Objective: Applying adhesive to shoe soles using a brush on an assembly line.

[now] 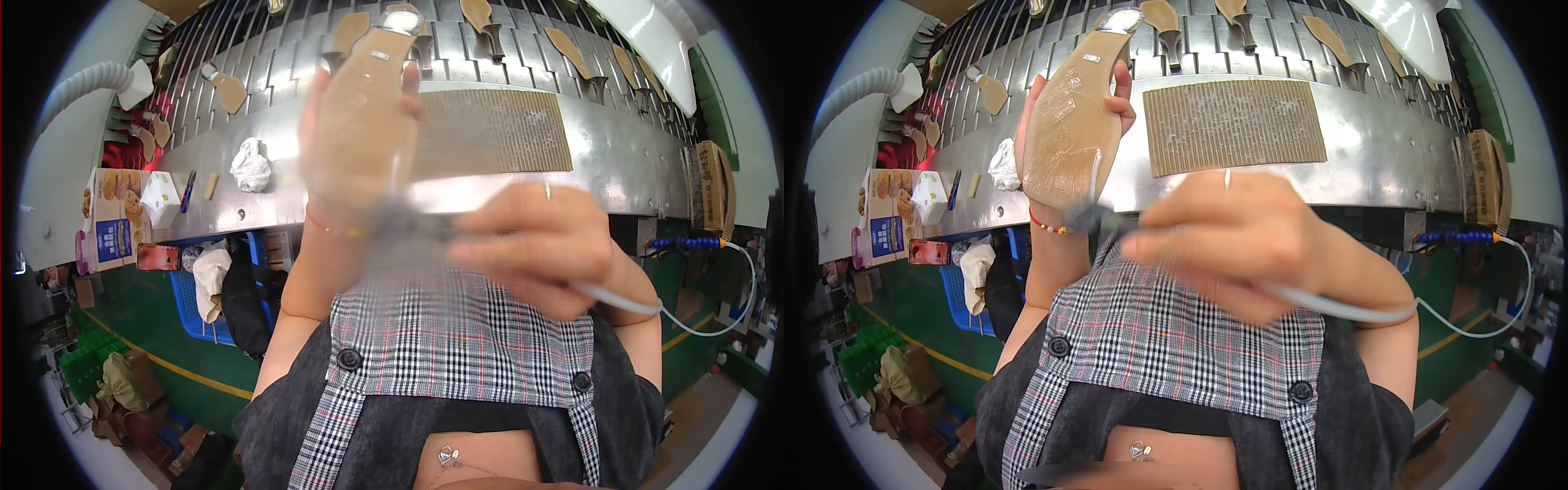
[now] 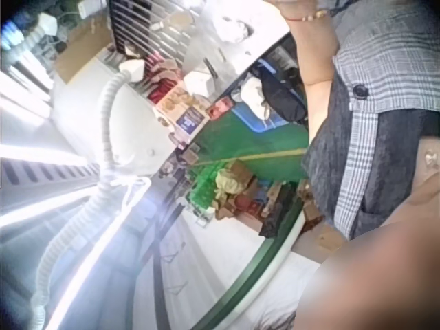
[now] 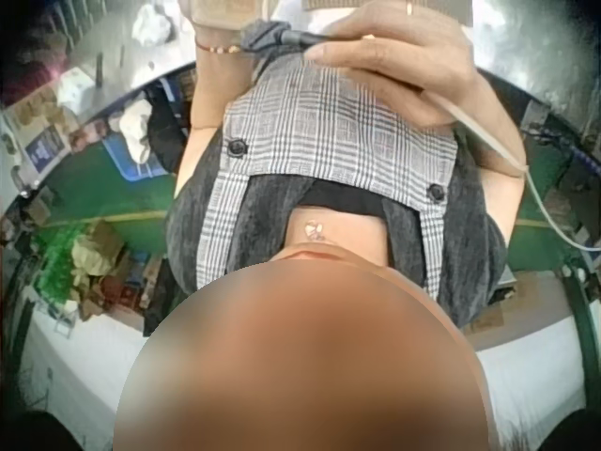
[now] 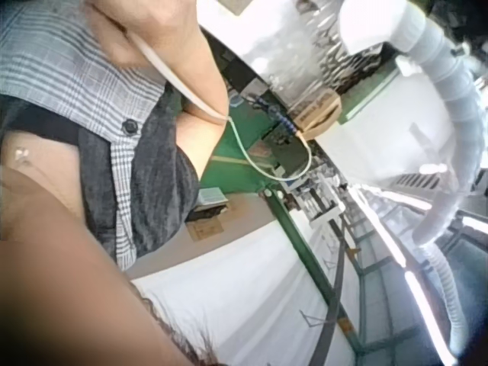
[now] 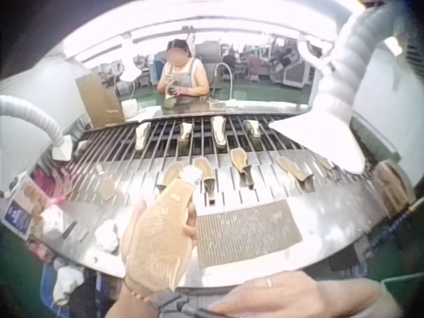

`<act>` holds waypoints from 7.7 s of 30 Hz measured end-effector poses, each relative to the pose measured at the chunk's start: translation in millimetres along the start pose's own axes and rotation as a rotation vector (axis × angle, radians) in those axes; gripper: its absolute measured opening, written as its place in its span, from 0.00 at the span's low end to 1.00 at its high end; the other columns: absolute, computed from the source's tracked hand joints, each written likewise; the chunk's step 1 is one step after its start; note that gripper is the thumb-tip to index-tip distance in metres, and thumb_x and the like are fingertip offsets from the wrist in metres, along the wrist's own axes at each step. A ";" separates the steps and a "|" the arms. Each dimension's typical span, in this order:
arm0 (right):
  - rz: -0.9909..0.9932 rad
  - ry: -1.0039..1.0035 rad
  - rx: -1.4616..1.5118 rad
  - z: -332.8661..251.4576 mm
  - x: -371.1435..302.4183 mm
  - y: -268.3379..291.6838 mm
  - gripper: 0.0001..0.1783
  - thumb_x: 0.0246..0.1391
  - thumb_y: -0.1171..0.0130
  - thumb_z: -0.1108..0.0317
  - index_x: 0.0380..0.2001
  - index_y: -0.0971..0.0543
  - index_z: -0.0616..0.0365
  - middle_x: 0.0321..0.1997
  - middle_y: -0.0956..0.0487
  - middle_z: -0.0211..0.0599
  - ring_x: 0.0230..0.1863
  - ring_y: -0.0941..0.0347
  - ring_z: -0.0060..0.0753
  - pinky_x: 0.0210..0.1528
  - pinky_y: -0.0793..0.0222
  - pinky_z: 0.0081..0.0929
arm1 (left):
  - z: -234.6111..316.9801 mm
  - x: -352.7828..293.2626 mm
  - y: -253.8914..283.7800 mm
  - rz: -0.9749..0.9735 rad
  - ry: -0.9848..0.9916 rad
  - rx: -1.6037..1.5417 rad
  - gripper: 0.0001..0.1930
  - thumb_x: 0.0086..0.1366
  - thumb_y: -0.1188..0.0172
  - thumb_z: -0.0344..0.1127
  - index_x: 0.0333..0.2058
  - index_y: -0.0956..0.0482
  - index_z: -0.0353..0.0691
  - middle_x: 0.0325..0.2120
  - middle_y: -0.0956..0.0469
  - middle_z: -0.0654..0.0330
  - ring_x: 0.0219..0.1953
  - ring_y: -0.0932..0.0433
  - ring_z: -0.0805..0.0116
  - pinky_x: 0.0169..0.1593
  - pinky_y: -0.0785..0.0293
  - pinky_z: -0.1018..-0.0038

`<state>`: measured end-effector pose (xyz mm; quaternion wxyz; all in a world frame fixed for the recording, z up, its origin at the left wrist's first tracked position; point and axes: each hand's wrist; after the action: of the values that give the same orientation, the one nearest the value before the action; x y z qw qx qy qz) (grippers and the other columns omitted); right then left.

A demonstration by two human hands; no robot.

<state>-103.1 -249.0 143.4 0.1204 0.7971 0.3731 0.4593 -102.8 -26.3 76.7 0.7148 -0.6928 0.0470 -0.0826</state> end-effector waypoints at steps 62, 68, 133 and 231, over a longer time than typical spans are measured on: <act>0.000 -0.145 0.016 11.7 -23.0 72.3 0.17 0.40 0.38 0.74 0.37 0.16 0.64 0.37 0.18 0.49 0.34 0.21 0.40 0.33 0.28 0.27 | -4.8 -61.2 -36.6 0.070 0.226 0.043 0.49 0.66 0.68 0.72 0.69 0.56 0.34 0.70 0.59 0.40 0.73 0.67 0.46 0.68 0.60 0.39; 0.042 -0.162 0.242 18.7 -29.9 80.4 0.16 0.40 0.40 0.71 0.35 0.16 0.67 0.33 0.17 0.50 0.34 0.20 0.41 0.36 0.27 0.30 | -0.9 -63.7 -30.6 -0.021 0.337 -0.041 0.48 0.65 0.66 0.71 0.70 0.60 0.37 0.70 0.66 0.42 0.72 0.78 0.48 0.62 0.58 0.26; 0.057 -0.233 -0.164 -17.6 -24.0 47.5 0.15 0.40 0.36 0.73 0.36 0.15 0.56 0.37 0.18 0.45 0.31 0.21 0.39 0.29 0.27 0.28 | 3.8 -67.8 -2.4 -0.010 -0.169 1.571 0.26 0.48 0.28 0.24 0.48 0.23 0.28 0.41 0.18 0.54 0.41 0.19 0.70 0.46 0.24 0.74; 0.266 -0.092 -0.258 3.2 14.9 -33.1 0.18 0.43 0.36 0.78 0.41 0.19 0.66 0.28 0.19 0.43 0.24 0.22 0.36 0.27 0.28 0.26 | -31.6 -7.9 8.3 -0.055 -0.484 0.672 0.25 0.76 0.64 0.42 0.69 0.50 0.54 0.69 0.49 0.59 0.58 0.31 0.60 0.52 0.23 0.65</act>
<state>-112.0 -215.0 133.5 0.1766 0.8375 0.1966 0.4783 -115.8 -55.7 66.9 0.8892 -0.4213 -0.1705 0.0531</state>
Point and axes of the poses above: each hand's wrist, its own x-axis towards the middle knuckle, its own y-axis out of the back of the hand, z = x × y
